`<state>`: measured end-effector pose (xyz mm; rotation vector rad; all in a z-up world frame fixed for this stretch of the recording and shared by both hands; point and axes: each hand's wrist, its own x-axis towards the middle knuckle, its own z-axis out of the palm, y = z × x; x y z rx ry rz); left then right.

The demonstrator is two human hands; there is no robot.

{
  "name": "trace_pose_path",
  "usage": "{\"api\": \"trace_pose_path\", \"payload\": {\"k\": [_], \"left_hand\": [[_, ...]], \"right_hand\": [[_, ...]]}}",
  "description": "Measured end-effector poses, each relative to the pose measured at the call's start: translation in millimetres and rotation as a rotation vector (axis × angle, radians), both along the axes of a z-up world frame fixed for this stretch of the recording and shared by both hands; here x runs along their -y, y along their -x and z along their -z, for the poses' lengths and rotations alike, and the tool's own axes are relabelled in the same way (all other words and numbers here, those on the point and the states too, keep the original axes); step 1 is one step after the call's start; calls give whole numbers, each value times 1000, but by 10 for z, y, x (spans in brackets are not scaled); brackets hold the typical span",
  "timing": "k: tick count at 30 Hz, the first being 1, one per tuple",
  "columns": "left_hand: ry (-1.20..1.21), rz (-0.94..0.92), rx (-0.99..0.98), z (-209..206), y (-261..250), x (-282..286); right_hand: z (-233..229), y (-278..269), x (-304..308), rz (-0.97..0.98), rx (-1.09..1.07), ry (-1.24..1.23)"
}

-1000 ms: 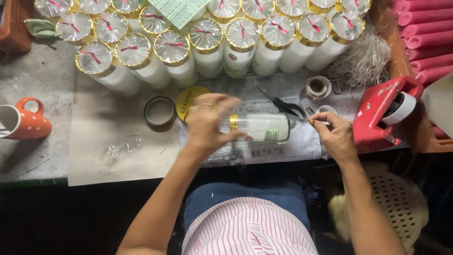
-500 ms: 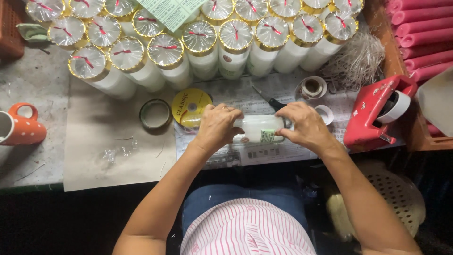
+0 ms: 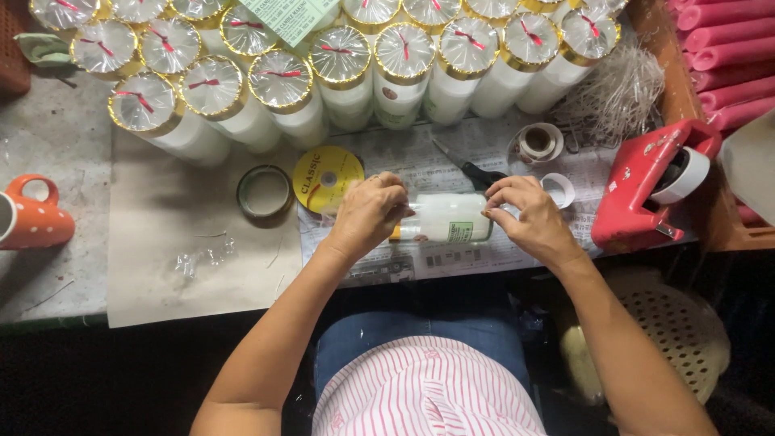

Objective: Applying adhesive labels and plastic wrapping to white candles in glass jars at a production station.

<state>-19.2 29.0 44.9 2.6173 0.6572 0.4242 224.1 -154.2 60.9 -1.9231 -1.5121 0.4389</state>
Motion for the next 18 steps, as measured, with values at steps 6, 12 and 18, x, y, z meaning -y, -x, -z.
{"api": "trace_pose_path", "payload": {"k": [6, 12, 18], "left_hand": [[275, 11, 90, 29, 11, -47], [242, -90, 229, 407, -63, -69], [228, -90, 323, 287, -123, 61]], "right_hand": [[81, -44, -5, 27, -186, 69], [307, -105, -66, 118, -237, 21], [478, -126, -33, 259, -476, 6]]}}
